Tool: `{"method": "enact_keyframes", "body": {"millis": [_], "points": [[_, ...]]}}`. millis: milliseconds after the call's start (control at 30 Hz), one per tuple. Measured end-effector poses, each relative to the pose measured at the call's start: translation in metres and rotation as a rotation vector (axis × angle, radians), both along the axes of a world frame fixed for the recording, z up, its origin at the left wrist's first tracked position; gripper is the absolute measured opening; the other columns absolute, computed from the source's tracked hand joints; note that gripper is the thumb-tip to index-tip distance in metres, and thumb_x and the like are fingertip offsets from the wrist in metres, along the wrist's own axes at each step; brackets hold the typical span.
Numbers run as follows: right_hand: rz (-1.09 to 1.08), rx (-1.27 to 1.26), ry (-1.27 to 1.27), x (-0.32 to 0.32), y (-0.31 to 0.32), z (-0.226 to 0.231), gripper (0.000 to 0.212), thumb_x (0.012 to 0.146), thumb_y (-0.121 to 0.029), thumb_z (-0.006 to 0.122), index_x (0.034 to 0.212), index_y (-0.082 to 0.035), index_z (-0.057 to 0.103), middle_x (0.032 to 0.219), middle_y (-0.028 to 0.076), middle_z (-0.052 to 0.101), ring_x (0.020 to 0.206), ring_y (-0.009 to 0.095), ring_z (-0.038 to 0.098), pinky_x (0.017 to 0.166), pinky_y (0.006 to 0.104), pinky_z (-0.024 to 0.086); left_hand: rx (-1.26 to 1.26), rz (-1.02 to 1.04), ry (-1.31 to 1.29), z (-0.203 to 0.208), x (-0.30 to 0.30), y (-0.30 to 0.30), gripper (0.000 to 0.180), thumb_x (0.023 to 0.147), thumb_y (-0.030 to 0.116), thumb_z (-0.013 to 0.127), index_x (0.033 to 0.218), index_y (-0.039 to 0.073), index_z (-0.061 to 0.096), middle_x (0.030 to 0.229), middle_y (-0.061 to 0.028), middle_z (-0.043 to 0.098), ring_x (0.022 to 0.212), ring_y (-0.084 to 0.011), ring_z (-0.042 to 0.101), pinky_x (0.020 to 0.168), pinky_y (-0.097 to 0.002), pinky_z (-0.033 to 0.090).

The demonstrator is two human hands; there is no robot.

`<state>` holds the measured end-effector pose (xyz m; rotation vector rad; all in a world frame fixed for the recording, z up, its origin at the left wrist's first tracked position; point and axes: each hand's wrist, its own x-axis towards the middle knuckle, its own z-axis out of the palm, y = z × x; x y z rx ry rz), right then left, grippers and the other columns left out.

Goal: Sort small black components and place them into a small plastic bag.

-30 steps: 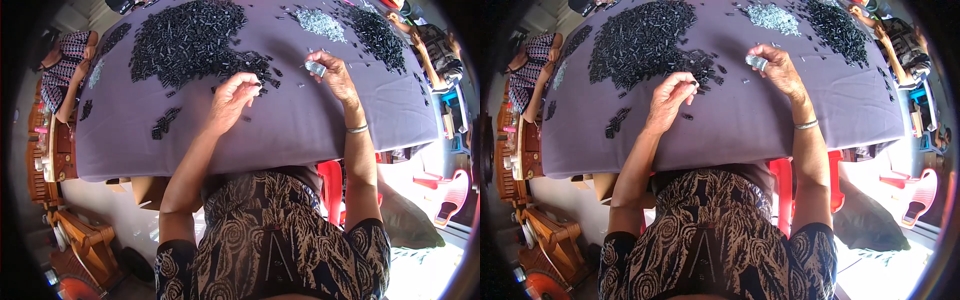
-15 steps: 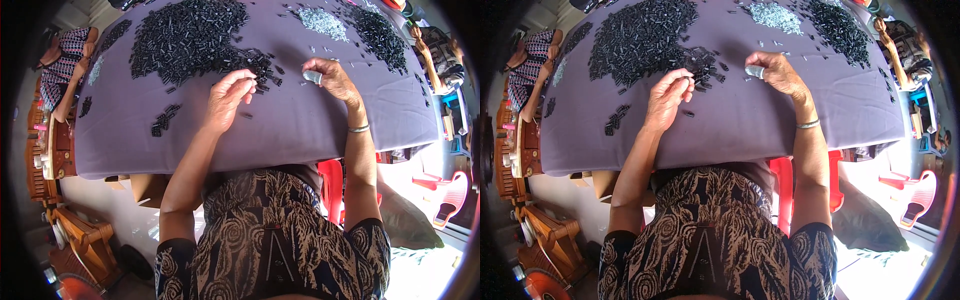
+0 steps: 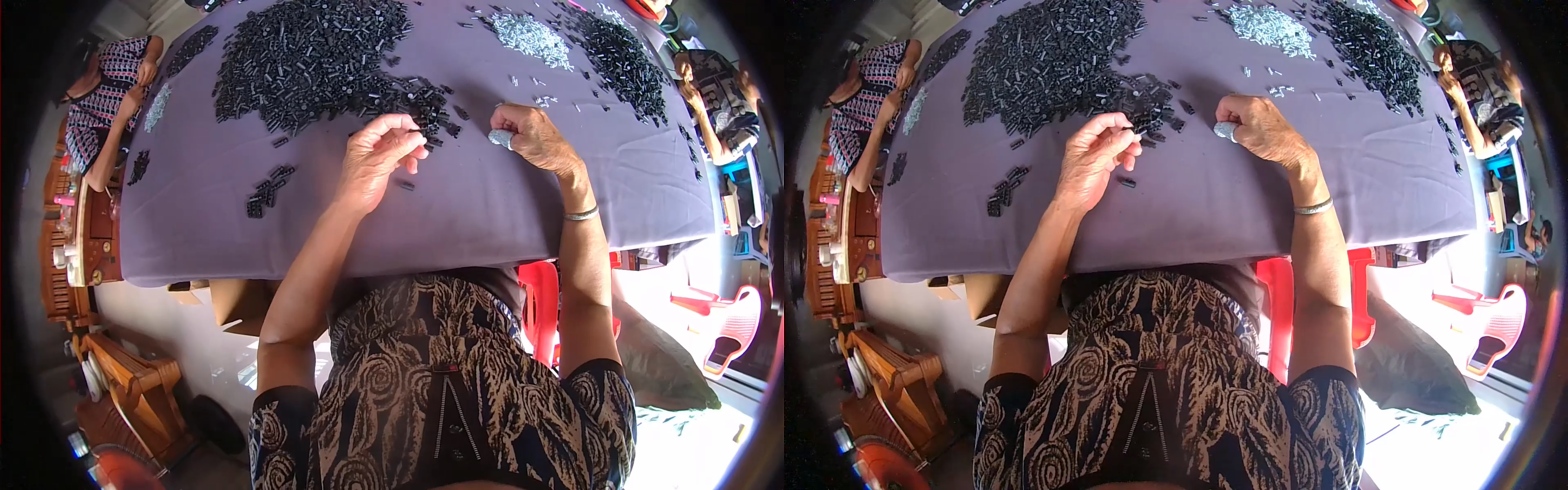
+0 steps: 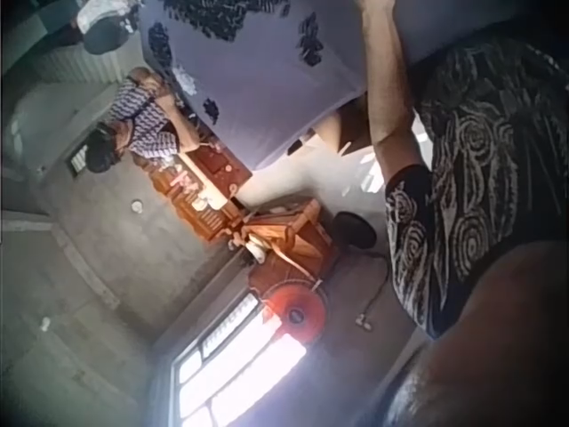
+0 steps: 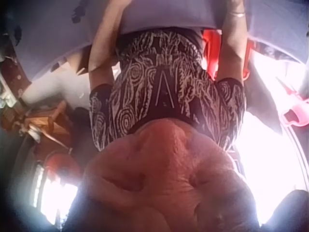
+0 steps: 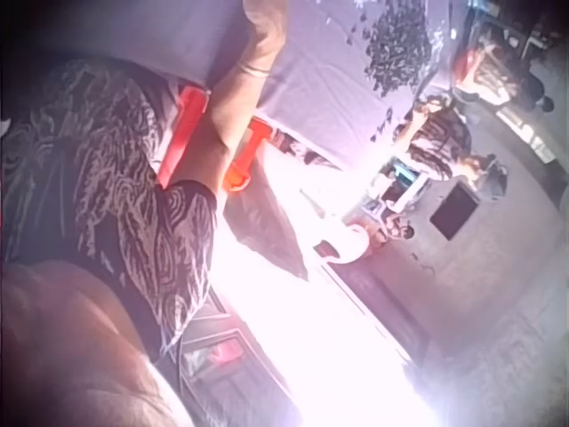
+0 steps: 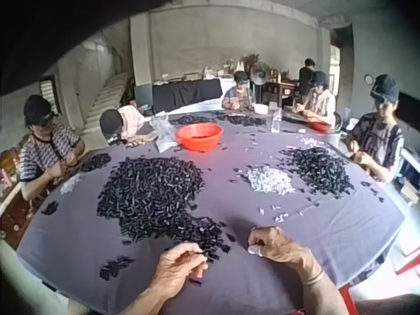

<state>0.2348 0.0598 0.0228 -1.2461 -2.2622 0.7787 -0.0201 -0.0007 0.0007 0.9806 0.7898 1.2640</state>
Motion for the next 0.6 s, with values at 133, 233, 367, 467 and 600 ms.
{"method": "enact_keyframes", "body": {"millis": [133, 233, 367, 467, 600], "points": [[-0.043, -0.005, 0.023, 0.0037, 0.0012, -0.0023, 0.006, 0.071, 0.003, 0.055, 0.077, 0.002, 0.056, 0.059, 0.007, 0.051, 0.056, 0.013, 0.046, 0.054, 0.0301, 0.040, 0.018, -0.027, 0.016, 0.0010, 0.0004, 0.0004, 0.011, 0.084, 0.001, 0.059, 0.094, 0.005, 0.058, 0.083, -0.0062, 0.061, 0.072, -0.0142, 0.059, 0.057, -0.0255, 0.046], [-0.076, 0.016, 0.103, 0.0046, 0.0011, -0.0015, 0.006, 0.073, -0.002, 0.058, 0.078, 0.002, 0.057, 0.058, 0.006, 0.052, 0.055, 0.012, 0.044, 0.052, 0.0291, 0.039, 0.012, -0.057, 0.014, -0.0005, -0.0008, 0.0012, 0.009, 0.084, 0.002, 0.060, 0.092, 0.005, 0.058, 0.084, -0.0064, 0.061, 0.073, -0.0145, 0.059, 0.059, -0.0261, 0.046], [-0.112, -0.131, 0.243, 0.0056, 0.0030, 0.0028, 0.007, 0.080, -0.006, 0.058, 0.083, -0.001, 0.061, 0.065, -0.003, 0.053, 0.058, 0.003, 0.046, 0.051, 0.0198, 0.038, 0.011, -0.047, 0.082, -0.0008, -0.0030, -0.0003, 0.008, 0.084, 0.006, 0.060, 0.092, 0.006, 0.056, 0.080, -0.0043, 0.061, 0.072, -0.0145, 0.062, 0.057, -0.0246, 0.046], [-0.130, -0.272, 0.401, 0.0075, 0.0033, 0.0050, 0.008, 0.082, -0.008, 0.057, 0.086, -0.003, 0.062, 0.068, -0.003, 0.056, 0.059, 0.003, 0.050, 0.051, 0.0178, 0.040, 0.006, -0.049, 0.083, -0.0013, -0.0020, -0.0008, 0.008, 0.085, 0.006, 0.060, 0.093, 0.006, 0.056, 0.081, -0.0056, 0.062, 0.072, -0.0147, 0.062, 0.057, -0.0245, 0.046], [-0.103, -0.372, 0.525, 0.0101, 0.0028, 0.0039, 0.010, 0.082, -0.008, 0.056, 0.090, -0.004, 0.061, 0.072, -0.002, 0.060, 0.060, 0.003, 0.052, 0.052, 0.0183, 0.042, -0.004, -0.074, 0.105, -0.0015, -0.0002, -0.0024, 0.008, 0.087, 0.008, 0.058, 0.094, 0.006, 0.055, 0.082, -0.0073, 0.063, 0.070, -0.0150, 0.062, 0.057, -0.0246, 0.046]]}}
